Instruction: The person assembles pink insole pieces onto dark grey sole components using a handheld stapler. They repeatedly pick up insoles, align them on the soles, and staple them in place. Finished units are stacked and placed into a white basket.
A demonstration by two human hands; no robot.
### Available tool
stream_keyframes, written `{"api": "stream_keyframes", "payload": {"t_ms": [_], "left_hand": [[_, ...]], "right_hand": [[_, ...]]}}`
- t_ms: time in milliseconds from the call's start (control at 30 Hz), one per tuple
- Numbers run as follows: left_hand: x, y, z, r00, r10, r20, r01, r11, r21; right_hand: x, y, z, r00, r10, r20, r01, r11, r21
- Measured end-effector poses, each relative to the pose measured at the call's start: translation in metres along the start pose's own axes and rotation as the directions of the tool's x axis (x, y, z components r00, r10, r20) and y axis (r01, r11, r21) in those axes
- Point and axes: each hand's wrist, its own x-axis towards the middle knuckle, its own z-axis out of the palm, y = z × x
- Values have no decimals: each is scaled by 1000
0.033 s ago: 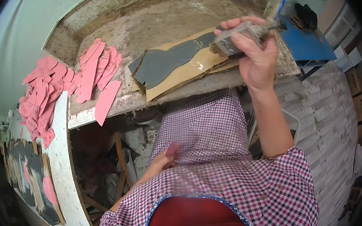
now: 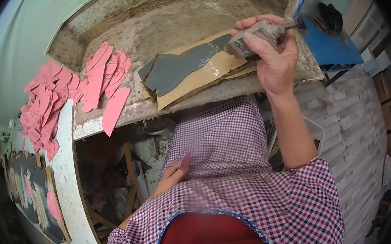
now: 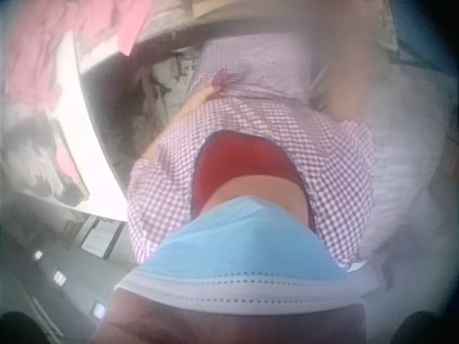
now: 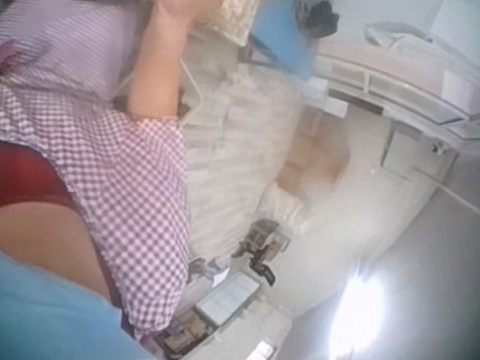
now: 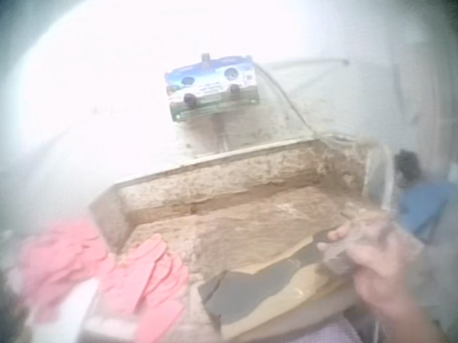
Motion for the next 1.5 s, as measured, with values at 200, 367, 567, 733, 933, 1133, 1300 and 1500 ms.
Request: {"api": "stream_keyframes", "payload": {"t_ms": [200,367,567,733,933,1133,1300,1500], "left_hand": [[-23,28,-9,940,208,-272,-35,849,528],[-29,32,-29,966,258,-15,-204,796,571],[-10,170,-21,886,456,-80,-386,824,414],[57,273,7,781,606,147,-569,596,566],[141,309,44,822,484,301,-553,551,625],[163,317,40,854,423,304,-498,492,714],[157,320,43,830,479,286,-450,272,850],[151,313,61,741,644,189,-204,-52,978]], "right_hand": [[7,-3,-19,1000,6,-15,-12,913,-408],[-6,5,-5,988,151,-28,-154,966,-206],[0,4,-17,996,27,-80,-33,997,-66],[3,-16,-30,987,12,-162,-9,1000,18],[1,-25,-41,961,57,-270,-39,997,73],[8,-21,-46,953,95,-289,-71,993,92],[14,-18,-44,958,93,-272,-76,995,71],[18,-18,-45,959,69,-275,-66,998,18]]}}
